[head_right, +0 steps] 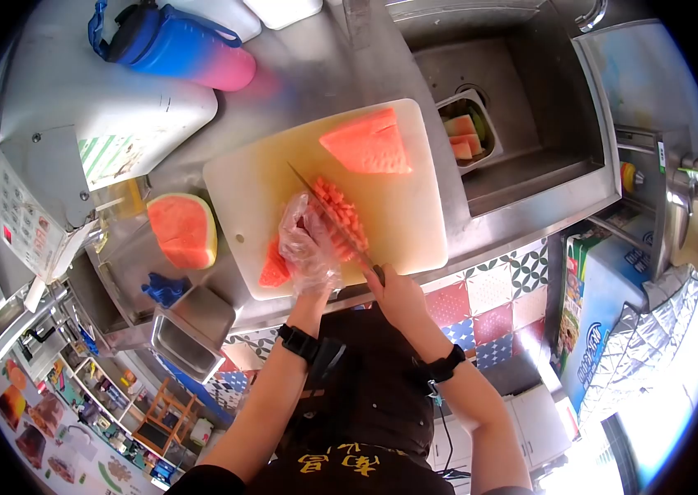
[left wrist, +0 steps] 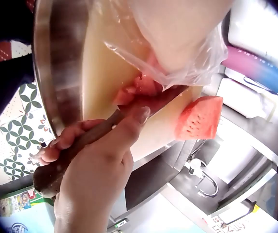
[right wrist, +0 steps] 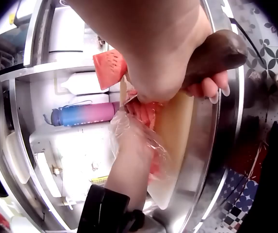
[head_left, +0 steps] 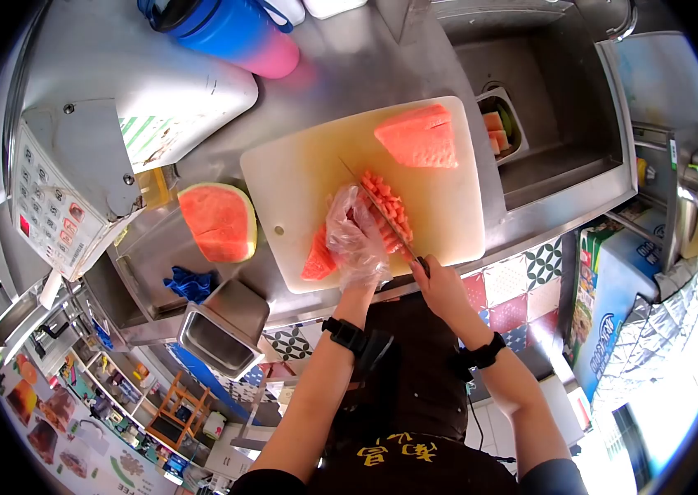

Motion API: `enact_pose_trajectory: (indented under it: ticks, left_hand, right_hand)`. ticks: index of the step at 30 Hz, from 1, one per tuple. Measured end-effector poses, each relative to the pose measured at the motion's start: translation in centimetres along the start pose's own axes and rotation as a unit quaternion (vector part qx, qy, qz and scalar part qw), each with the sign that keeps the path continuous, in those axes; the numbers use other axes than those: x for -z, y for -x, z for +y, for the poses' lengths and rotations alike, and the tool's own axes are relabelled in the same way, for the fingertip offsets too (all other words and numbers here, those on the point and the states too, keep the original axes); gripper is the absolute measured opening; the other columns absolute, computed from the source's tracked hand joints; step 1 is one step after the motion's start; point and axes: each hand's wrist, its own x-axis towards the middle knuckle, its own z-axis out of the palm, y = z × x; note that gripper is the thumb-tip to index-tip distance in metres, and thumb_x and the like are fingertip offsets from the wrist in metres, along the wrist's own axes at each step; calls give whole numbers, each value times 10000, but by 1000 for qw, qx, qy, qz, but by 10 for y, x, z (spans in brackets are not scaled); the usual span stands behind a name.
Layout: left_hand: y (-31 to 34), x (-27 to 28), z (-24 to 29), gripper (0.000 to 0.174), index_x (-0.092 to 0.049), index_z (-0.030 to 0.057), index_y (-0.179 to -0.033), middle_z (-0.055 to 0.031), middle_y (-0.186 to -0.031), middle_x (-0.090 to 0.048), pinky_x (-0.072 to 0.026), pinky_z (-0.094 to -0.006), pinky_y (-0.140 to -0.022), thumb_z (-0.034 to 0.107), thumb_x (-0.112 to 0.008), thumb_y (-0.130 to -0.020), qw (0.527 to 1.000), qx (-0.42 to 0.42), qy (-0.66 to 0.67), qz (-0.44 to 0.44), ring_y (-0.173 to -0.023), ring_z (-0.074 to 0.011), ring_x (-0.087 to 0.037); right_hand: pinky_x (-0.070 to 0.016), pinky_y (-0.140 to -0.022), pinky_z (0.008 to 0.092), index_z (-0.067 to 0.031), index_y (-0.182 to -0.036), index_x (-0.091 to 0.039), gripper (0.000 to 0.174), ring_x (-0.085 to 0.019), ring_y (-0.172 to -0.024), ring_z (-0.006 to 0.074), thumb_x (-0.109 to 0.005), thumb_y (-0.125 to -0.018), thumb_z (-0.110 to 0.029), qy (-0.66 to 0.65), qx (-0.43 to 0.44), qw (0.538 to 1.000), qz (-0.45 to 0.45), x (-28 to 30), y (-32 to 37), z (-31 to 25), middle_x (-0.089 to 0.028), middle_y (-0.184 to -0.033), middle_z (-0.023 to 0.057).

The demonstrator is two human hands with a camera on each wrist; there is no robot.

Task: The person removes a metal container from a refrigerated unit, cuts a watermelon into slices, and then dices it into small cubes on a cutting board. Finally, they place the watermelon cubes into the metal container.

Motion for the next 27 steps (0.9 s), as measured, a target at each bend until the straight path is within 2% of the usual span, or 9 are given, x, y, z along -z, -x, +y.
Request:
enact_pose_trajectory:
  ticks: [2, 5, 8, 11, 14, 17, 20, 23, 27]
  left_hand:
    - [4, -11, 1, 244, -528, -33, -1153, -187, -1125, -591, -467, -409, -875, 137, -473, -986, 994, 53, 82, 50, -1005, -333, -581]
    - [10, -10, -21, 256, -523, -29, -1166, -178, -1132, -590, -466, -392, -876, 146, -493, -981, 990, 66, 119, 28, -1014, -308, -582]
    - [1, 4, -2, 258, -521, -24, -1182, -176, -1127, -587, -467, -384, -872, 123, -516, -970, 994, 99, 32, -30, -1015, -300, -580]
    - [13, -12, -26, 247, -493, -19, -1212, -120, -1118, -569, -470, -303, -855, 56, -486, -977, 993, 51, 101, 28, -1004, -194, -561]
    - [8, -11, -23, 236, -504, -14, -1190, -113, -1095, -572, -466, -305, -848, 25, -507, -957, 996, 14, 77, 32, -979, -175, -556]
    - [6, -4, -25, 242, -507, -6, -1181, -120, -1094, -577, -469, -317, -848, 1, -524, -939, 999, 23, 41, -19, -972, -187, -565]
    - [2, -5, -19, 235, -510, -2, -1168, -136, -1097, -579, -473, -329, -847, 4, -534, -934, 997, -71, 7, 28, -965, -222, -580]
    - [7, -8, -26, 282, -522, 3, -1188, -154, -1141, -579, -432, -443, -990, 10, -562, -909, 999, -21, 29, 20, -1036, -306, -578]
    - [3, -4, -17, 297, -499, -8, -1211, -156, -1152, -572, -442, -411, -968, 14, -553, -919, 998, -49, -25, 17, -1056, -289, -573]
  right_hand:
    - [-461, -590, 520, -21, -892, -546, 404, -589, -696, 463, -497, -959, -417, -28, 22, 999, 15, 3, -3, 3, -618, -715, 236]
    - [-459, -588, 515, -19, -867, -546, 418, -590, -707, 460, -503, -954, -426, -61, 21, 998, 5, 15, 4, -3, -617, -718, 231]
    - [-447, -583, 522, -18, -875, -541, 417, -582, -703, 466, -502, -956, -425, -88, 31, 996, 1, 23, 18, -6, -607, -710, 237]
    - [-429, -569, 514, -13, -938, -535, 360, -575, -705, 471, -502, -969, -370, -66, 28, 997, -15, 28, 32, -2, -597, -721, 255]
    - [-422, -565, 511, -11, -969, -532, 327, -572, -713, 475, -504, -974, -336, -49, 18, 998, -32, 28, 37, -1, -595, -736, 265]
    - [-424, -569, 514, -11, -970, -533, 329, -573, -717, 478, -506, -972, -339, -47, 10, 998, -31, 25, 38, 3, -598, -742, 266]
    - [-425, -571, 518, -12, -962, -534, 341, -574, -716, 479, -507, -970, -351, -44, 9, 999, -29, 19, 37, 4, -601, -745, 266]
    - [-451, -580, 532, -27, -935, -538, 388, -586, -683, 472, -499, -958, -413, -38, 0, 999, -10, 10, 26, 4, -611, -710, 249]
    - [-429, -582, 524, -14, -914, -534, 360, -577, -708, 470, -510, -965, -370, -6, -2, 1000, -1, -6, 8, 7, -605, -730, 249]
